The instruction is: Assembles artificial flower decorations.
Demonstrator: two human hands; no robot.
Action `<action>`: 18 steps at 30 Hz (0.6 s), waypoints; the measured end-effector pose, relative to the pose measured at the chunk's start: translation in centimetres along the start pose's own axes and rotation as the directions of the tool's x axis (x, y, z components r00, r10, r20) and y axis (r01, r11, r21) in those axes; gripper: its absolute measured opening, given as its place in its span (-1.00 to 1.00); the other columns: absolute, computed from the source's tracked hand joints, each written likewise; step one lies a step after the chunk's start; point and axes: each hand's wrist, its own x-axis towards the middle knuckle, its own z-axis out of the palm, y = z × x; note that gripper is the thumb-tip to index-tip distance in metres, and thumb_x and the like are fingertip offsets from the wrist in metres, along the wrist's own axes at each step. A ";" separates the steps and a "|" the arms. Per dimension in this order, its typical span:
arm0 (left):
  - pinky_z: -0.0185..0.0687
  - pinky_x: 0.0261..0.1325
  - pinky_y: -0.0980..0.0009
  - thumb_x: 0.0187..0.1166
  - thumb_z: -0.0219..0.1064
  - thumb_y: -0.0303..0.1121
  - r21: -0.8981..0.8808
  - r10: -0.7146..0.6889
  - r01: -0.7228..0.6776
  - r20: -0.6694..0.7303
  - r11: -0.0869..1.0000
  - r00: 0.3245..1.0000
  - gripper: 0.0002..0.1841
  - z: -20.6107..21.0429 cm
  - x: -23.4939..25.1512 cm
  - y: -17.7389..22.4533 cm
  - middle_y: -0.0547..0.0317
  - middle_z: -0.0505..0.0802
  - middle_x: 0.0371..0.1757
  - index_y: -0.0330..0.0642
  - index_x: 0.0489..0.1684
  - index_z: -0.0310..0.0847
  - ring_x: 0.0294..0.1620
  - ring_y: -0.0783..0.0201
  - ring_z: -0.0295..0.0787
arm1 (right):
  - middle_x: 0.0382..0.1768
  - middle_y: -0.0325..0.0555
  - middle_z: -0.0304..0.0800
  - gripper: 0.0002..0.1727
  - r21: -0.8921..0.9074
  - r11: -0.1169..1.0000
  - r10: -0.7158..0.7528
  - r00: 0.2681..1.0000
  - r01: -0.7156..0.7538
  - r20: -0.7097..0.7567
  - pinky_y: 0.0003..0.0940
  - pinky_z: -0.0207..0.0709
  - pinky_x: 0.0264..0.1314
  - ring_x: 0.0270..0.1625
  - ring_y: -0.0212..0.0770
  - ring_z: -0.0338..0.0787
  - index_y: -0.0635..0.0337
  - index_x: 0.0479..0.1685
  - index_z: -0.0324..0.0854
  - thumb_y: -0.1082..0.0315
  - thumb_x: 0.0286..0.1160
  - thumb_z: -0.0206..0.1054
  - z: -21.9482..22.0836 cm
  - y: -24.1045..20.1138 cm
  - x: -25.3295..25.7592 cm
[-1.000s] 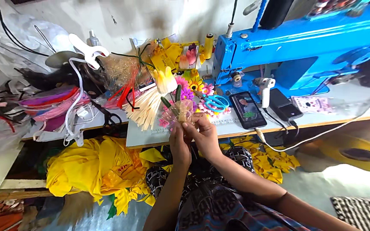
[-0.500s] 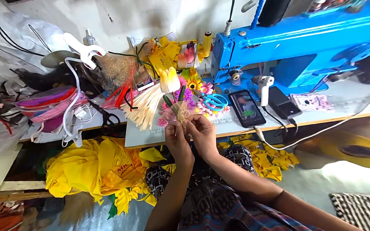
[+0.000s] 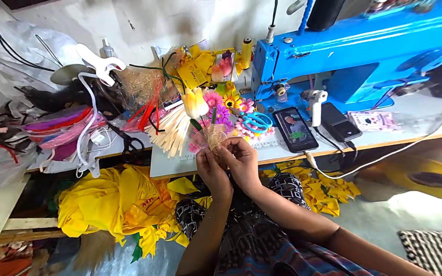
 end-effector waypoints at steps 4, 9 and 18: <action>0.71 -0.29 0.58 0.79 0.00 -0.54 0.010 -0.062 0.062 -0.001 0.998 0.998 -0.82 -0.3 0.3 0.3 0.28 0.75 -0.37 -0.22 -0.08 0.55 -0.40 0.51 0.73 | -0.18 -0.19 0.76 -0.86 -0.027 0.992 -0.122 0.985 0.126 0.120 -0.57 0.66 -0.06 -0.17 -0.48 0.73 0.30 -0.03 0.74 0.48 0.54 0.37 -0.4 0.9 0.1; 0.70 -0.24 0.55 0.80 0.00 -0.50 0.016 -0.040 0.040 0.027 0.999 0.999 -0.77 -0.2 -0.1 0.5 0.30 0.76 -0.38 -0.20 -0.13 0.62 -0.38 0.50 0.72 | -0.04 -0.13 0.77 -0.83 -0.040 0.985 -0.163 0.980 0.169 0.112 -0.50 0.69 0.11 0.02 -0.42 0.76 0.32 -0.01 0.77 0.49 0.54 0.36 -0.7 1.3 0.3; 0.74 -0.25 0.53 0.78 0.13 -0.49 -0.005 -0.049 0.049 0.015 0.999 0.999 -0.77 0.1 -0.8 -0.3 0.25 0.84 -0.35 -0.28 -0.10 0.77 -0.37 0.48 0.77 | -0.28 -0.28 0.67 -0.97 -0.030 0.997 0.073 0.995 -0.075 -0.068 -0.58 0.55 -0.17 -0.25 -0.50 0.65 0.16 -0.26 0.67 0.45 0.46 0.42 -0.1 0.7 0.3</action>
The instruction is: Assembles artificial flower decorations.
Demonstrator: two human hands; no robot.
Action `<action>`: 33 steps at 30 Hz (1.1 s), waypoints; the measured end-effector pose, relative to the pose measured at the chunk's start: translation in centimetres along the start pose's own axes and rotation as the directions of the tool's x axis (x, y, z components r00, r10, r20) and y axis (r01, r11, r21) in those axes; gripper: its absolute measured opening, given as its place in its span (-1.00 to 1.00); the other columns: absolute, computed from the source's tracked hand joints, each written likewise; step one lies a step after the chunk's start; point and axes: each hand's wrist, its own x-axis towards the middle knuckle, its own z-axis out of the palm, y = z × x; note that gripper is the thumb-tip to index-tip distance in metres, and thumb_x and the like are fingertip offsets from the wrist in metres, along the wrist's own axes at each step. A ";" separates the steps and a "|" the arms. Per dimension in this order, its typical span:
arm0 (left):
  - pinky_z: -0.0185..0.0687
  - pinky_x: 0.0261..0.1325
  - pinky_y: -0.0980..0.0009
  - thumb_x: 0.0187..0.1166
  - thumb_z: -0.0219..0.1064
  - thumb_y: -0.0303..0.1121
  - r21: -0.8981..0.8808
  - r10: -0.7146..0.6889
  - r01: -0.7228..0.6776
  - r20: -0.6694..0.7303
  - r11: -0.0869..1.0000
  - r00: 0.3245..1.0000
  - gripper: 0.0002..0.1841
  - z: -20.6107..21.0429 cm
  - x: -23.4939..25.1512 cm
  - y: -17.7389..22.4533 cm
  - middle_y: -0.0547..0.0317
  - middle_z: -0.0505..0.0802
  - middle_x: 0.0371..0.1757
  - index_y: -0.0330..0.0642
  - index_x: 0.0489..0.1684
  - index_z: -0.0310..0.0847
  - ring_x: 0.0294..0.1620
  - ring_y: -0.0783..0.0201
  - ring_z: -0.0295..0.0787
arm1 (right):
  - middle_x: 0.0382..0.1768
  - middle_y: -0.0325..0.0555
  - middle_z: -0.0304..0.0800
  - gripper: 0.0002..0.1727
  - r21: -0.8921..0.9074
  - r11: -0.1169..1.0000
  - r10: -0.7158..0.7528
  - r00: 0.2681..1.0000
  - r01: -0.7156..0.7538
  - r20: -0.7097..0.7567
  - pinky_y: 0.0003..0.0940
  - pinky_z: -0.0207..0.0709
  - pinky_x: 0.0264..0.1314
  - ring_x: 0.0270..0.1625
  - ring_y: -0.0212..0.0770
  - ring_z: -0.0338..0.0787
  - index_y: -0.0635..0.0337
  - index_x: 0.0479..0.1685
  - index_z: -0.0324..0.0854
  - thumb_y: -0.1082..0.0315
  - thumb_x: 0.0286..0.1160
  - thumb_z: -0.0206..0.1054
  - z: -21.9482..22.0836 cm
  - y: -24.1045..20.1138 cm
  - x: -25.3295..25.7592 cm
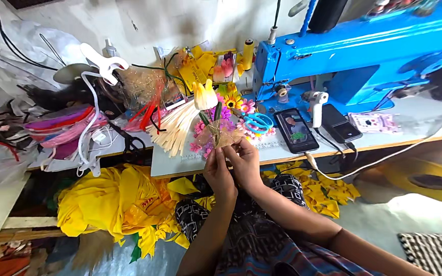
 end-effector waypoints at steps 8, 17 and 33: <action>0.74 -0.30 0.54 0.78 0.06 -0.55 0.020 -0.078 0.077 0.029 0.997 0.997 -0.77 -1.2 1.1 0.8 0.23 0.80 -0.37 -0.29 -0.09 0.70 -0.41 0.46 0.75 | 0.25 0.04 0.65 -0.75 -0.304 0.921 -0.167 0.952 0.244 0.258 -0.12 0.46 0.31 0.29 -0.08 0.57 0.13 0.00 0.85 0.22 0.57 0.35 -1.6 0.5 -0.7; 0.50 -0.43 0.72 0.69 0.15 -0.51 0.339 0.237 -0.288 0.184 0.896 0.954 -0.84 -3.7 1.3 -0.1 0.39 0.68 -0.45 -0.40 0.00 0.60 -0.55 0.67 0.52 | 0.10 -0.11 0.73 -0.69 -0.287 0.890 -0.313 0.932 0.356 0.185 -0.36 0.56 0.32 0.24 -0.32 0.66 0.24 -0.10 0.77 0.17 0.71 0.25 -7.4 -4.4 5.2; 0.57 -0.24 0.69 0.69 0.23 -0.44 0.629 0.416 -0.530 0.335 0.569 0.845 -0.77 -4.2 0.5 -1.4 0.04 0.73 -0.33 -0.51 -0.11 0.71 -0.37 0.54 0.63 | -0.33 -0.07 0.77 -0.79 -0.311 0.357 -0.341 0.433 0.881 0.834 -0.04 0.40 -0.06 -0.14 0.04 0.68 0.12 -0.24 0.88 0.33 0.57 0.30 -2.6 -7.8 9.5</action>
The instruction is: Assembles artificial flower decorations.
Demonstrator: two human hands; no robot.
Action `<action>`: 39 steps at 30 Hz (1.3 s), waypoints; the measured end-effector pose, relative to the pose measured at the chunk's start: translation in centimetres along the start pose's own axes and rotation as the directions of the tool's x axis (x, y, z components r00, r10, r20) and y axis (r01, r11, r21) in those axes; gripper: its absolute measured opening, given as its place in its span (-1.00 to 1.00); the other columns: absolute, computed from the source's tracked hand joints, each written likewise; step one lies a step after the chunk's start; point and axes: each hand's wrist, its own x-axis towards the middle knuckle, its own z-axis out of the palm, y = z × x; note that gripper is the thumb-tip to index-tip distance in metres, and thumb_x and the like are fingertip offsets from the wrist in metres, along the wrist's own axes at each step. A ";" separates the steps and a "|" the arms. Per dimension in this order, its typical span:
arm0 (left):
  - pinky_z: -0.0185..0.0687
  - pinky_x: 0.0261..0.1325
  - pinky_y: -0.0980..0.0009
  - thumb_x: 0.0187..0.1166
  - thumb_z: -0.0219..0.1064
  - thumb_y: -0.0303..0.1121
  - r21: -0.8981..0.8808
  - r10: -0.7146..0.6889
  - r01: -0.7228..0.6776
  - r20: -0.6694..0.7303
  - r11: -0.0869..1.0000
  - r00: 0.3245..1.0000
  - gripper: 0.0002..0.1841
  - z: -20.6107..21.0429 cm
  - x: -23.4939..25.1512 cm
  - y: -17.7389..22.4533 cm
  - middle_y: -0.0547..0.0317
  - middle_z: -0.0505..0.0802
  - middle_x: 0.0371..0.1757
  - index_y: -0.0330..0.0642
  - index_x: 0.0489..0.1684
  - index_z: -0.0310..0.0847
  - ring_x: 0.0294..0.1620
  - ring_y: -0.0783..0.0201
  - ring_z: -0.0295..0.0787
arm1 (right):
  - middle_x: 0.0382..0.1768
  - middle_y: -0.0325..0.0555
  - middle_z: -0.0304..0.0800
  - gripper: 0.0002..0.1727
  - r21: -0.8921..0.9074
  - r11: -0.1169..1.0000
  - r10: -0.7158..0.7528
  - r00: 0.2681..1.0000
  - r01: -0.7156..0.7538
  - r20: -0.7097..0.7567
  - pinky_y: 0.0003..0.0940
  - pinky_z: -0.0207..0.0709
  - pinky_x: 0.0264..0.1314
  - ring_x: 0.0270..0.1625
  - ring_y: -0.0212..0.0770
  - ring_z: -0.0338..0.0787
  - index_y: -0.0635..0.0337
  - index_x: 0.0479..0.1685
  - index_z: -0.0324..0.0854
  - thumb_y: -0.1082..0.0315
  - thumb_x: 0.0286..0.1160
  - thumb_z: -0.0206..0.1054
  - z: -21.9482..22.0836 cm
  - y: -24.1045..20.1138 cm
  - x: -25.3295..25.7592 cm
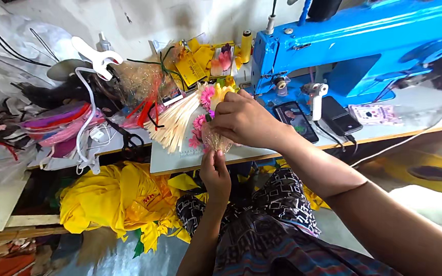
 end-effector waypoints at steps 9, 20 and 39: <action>0.58 -0.31 0.59 0.71 0.24 -0.41 0.131 -0.048 0.042 0.048 0.990 0.998 -0.73 0.0 0.1 0.1 0.01 0.77 -0.41 -0.52 0.02 0.70 -0.48 0.46 0.63 | -0.38 0.05 0.80 -0.76 0.087 0.975 0.153 0.903 -0.203 0.401 0.15 0.56 -0.20 -0.23 0.13 0.82 0.19 -0.09 0.80 0.28 0.70 0.25 -1.6 0.0 2.4; 0.74 -0.14 0.38 0.66 0.27 -0.50 0.192 0.005 -0.008 0.016 0.981 1.000 -0.69 -0.3 0.2 -0.3 -0.21 0.87 -0.18 -0.58 0.23 0.64 -0.31 0.21 0.82 | -0.35 0.13 0.79 -0.68 -0.123 0.958 0.285 0.891 -0.258 0.352 0.27 0.52 -0.31 -0.24 0.29 0.81 -0.02 0.21 0.77 0.38 0.69 0.15 -3.8 -0.2 4.0; 0.62 -0.29 0.66 0.73 0.18 -0.46 -0.205 -0.178 0.187 0.060 0.961 0.982 -0.80 -0.5 1.0 -0.3 0.24 0.81 -0.37 -0.45 -0.02 0.67 -0.41 0.62 0.69 | 0.03 0.20 0.79 -0.72 -0.111 0.959 -0.211 0.921 0.259 0.328 0.29 0.34 0.36 0.24 0.27 0.71 0.26 0.09 0.75 0.63 0.56 0.21 -1.6 -0.9 9.6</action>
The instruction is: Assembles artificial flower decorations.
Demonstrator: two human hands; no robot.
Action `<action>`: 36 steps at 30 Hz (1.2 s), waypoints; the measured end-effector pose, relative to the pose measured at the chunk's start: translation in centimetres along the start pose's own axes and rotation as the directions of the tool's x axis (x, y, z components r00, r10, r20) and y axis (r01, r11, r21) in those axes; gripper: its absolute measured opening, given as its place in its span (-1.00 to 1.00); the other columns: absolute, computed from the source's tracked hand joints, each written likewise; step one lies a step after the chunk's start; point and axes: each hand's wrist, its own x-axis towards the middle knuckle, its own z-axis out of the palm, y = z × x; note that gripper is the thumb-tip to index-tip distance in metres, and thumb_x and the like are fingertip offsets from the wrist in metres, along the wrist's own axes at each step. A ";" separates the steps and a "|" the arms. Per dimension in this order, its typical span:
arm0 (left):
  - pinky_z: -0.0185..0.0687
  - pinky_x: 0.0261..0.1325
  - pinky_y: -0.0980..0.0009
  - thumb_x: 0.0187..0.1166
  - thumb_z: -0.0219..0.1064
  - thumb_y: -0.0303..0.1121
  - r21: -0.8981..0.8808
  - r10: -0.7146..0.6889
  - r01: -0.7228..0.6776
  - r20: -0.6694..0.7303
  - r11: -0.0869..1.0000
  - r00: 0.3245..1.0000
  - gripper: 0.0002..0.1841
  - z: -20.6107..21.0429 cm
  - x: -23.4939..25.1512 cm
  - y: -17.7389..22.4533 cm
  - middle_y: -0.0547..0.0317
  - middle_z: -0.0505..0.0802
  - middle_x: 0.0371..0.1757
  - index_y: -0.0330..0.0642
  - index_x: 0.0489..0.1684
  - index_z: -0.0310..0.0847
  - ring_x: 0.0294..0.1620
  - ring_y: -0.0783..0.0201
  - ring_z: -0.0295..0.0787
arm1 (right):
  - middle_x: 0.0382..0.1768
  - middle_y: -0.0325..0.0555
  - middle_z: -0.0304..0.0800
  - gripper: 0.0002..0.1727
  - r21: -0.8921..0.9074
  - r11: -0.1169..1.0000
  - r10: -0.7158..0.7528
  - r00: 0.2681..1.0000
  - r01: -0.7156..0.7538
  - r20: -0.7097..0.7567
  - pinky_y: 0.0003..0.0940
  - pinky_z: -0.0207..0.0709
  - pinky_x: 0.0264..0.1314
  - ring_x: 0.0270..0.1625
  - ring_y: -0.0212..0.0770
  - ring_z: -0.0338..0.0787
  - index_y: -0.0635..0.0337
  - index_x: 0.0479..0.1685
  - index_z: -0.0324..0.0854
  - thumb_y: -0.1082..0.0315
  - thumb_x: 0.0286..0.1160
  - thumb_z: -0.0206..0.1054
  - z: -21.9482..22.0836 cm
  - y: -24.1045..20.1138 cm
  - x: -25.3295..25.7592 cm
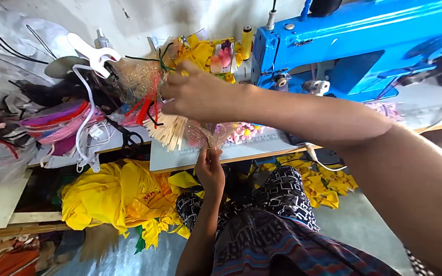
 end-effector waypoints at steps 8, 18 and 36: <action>0.36 -0.57 0.65 0.74 0.24 -0.37 -0.111 -0.254 0.249 -0.040 0.962 0.966 -0.82 -0.5 0.9 1.1 0.39 0.68 -0.54 -0.25 -0.07 0.74 -0.66 0.61 0.42 | -0.16 0.05 0.77 -0.66 0.249 0.946 0.147 0.959 -0.208 0.241 0.16 0.55 0.06 0.01 0.11 0.76 0.20 -0.06 0.81 0.08 0.50 0.49 -1.0 0.1 -4.5; 0.49 -0.53 0.68 0.80 0.15 -0.42 -0.351 -0.384 0.347 -0.041 0.870 0.922 -0.78 -0.4 0.9 2.7 0.20 0.88 -0.33 -0.31 -0.08 0.73 -0.56 0.56 0.64 | -0.29 0.01 0.83 -0.78 0.405 0.869 0.470 0.732 -0.285 -0.493 -0.21 0.66 -0.24 -0.31 -0.17 0.79 0.31 -0.14 0.79 0.33 0.66 0.30 3.3 -1.7 -8.1; 0.67 -0.19 0.58 0.76 0.16 -0.46 -0.325 -0.188 0.155 -0.071 0.933 0.980 -0.79 1.2 -0.1 0.5 0.41 0.78 -0.32 -0.23 -0.07 0.77 -0.33 0.58 0.69 | -0.32 -0.24 0.77 -0.93 0.972 0.177 0.922 0.371 -0.151 -0.111 -0.66 0.58 -0.32 -0.40 -0.54 0.66 0.25 -0.20 0.74 0.43 0.52 0.46 13.9 -8.9 -8.8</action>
